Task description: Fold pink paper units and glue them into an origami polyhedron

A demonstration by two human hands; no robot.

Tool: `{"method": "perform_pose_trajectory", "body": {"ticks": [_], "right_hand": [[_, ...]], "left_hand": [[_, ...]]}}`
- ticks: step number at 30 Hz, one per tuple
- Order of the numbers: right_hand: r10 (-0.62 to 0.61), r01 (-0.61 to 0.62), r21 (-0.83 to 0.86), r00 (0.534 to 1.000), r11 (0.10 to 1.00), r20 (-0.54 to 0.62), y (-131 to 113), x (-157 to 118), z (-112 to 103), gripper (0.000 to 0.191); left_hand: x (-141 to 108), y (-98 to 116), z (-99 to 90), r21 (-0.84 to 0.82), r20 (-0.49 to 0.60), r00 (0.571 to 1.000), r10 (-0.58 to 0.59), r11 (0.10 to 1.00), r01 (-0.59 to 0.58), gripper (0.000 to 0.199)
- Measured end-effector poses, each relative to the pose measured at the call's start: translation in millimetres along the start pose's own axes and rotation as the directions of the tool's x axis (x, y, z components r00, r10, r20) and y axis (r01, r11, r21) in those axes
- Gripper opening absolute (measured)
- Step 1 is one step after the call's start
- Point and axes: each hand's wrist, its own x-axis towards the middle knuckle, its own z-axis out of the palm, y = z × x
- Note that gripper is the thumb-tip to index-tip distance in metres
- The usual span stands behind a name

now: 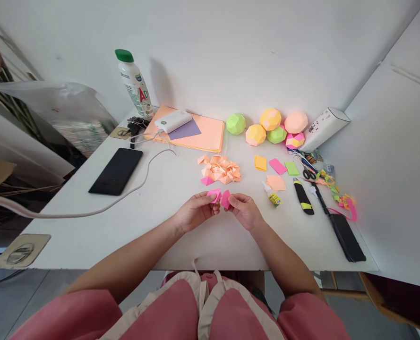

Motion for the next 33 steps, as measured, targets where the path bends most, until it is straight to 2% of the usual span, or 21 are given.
{"method": "perform_pose_trajectory", "body": {"ticks": [10,18,33], "right_hand": [[-0.011,0.011,0.0,0.999,1.0,0.045,-2.9,-2.1,4.0,0.02],[-0.018,0.019,-0.004,1.0,1.0,0.007,-1.2,-1.0,1.3,0.02],[-0.046,0.049,-0.027,0.993,0.998,0.113,-0.2,-4.3,6.8,0.022]], "left_hand": [[1.2,-3.9,-3.6,0.008,0.036,0.999,-0.008,1.0,0.008,0.017],[1.8,-3.7,-4.7,-0.034,0.033,0.999,0.011,0.999,-0.01,0.017],[1.5,-5.6,-0.8,0.032,-0.006,1.0,-0.016,0.999,0.016,0.018]]}}
